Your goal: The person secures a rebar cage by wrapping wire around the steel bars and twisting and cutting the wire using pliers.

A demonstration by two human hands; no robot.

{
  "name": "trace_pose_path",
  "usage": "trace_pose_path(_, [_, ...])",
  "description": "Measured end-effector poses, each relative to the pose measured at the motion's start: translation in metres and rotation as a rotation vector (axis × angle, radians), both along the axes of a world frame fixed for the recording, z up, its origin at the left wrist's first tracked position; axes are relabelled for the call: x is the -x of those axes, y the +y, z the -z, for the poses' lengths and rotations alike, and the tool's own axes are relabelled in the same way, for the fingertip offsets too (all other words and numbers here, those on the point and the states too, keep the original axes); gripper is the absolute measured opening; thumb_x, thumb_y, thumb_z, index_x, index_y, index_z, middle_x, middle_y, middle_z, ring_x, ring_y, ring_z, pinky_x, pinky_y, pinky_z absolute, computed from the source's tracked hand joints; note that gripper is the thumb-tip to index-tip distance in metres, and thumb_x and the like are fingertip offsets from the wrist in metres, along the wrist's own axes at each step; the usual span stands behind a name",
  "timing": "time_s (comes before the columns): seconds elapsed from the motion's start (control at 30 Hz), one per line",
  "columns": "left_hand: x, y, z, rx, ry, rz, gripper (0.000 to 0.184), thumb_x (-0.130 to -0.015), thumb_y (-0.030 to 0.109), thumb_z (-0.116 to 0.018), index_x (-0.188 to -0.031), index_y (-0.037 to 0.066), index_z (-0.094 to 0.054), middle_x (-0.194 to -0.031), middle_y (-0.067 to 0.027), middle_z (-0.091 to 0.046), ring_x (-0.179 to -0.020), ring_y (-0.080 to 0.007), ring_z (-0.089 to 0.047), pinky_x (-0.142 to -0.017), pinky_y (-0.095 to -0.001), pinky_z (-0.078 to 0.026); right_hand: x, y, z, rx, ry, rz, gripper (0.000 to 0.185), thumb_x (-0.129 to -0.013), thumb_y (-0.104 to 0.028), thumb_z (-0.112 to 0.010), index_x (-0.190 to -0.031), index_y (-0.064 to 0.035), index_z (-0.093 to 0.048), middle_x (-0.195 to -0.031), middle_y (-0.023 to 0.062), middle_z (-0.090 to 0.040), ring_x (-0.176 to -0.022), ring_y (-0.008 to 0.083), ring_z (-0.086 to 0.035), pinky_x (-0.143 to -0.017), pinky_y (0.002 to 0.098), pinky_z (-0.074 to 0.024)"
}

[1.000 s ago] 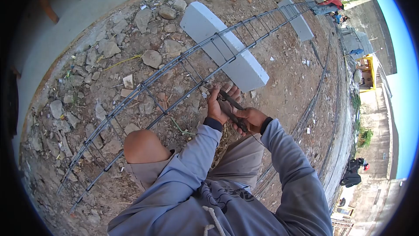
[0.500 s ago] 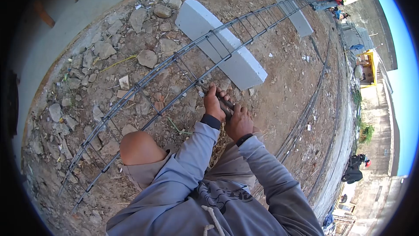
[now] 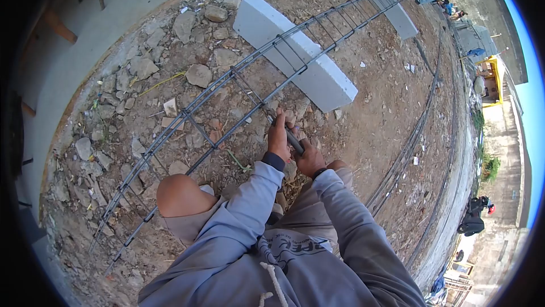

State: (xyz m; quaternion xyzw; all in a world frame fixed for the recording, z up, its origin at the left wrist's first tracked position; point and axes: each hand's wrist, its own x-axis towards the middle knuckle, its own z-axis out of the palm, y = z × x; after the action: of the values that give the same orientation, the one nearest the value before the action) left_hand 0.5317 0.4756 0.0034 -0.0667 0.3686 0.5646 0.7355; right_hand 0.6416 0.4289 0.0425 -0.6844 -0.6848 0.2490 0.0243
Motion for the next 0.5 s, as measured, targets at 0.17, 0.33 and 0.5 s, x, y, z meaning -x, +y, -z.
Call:
trace_pose_path(0.17, [0.006, -0.006, 0.006, -0.116, 0.016, 0.046, 0.043, -0.083, 0.052, -0.06, -0.093, 0.012, -0.053, -0.078, -0.0019, -0.054, -0.075, -0.0148, -0.056, -0.066, -0.0304, -0.048, -0.019, 0.012, -0.003, 0.318, 0.361, 0.035, 0.025, -0.079, -0.026, -0.065, -0.089, -0.004, -0.059, -0.072, 0.0152, -0.061, -0.064, 0.0288, -0.061, -0.059, 0.0375, -0.0472])
trace_pose_path(0.33, [0.012, -0.009, -0.009, -0.266, -0.378, 0.01, 0.044, -0.085, 0.047, -0.058, -0.108, 0.01, -0.053, -0.093, -0.0066, -0.058, -0.086, -0.0202, -0.058, -0.077, -0.0414, -0.049, -0.017, 0.032, -0.057, 1.018, 0.849, 0.302, 0.037, -0.088, -0.035, -0.056, -0.093, 0.0013, -0.06, -0.068, 0.0094, -0.06, -0.051, 0.0186, -0.057, -0.048, 0.0304, -0.0464])
trace_pose_path(0.5, [0.009, -0.003, 0.017, -0.411, -0.653, 0.029, 0.028, -0.09, 0.04, -0.054, -0.094, 0.012, -0.053, -0.077, -0.0014, -0.053, -0.074, -0.0171, -0.054, -0.074, -0.0407, -0.048, -0.015, 0.03, -0.049, 0.987, 0.648, 0.257, 0.047, -0.087, -0.042, -0.055, -0.103, 0.0021, -0.058, -0.074, 0.0121, -0.063, -0.058, 0.0223, -0.062, -0.056, 0.0346, -0.0508])
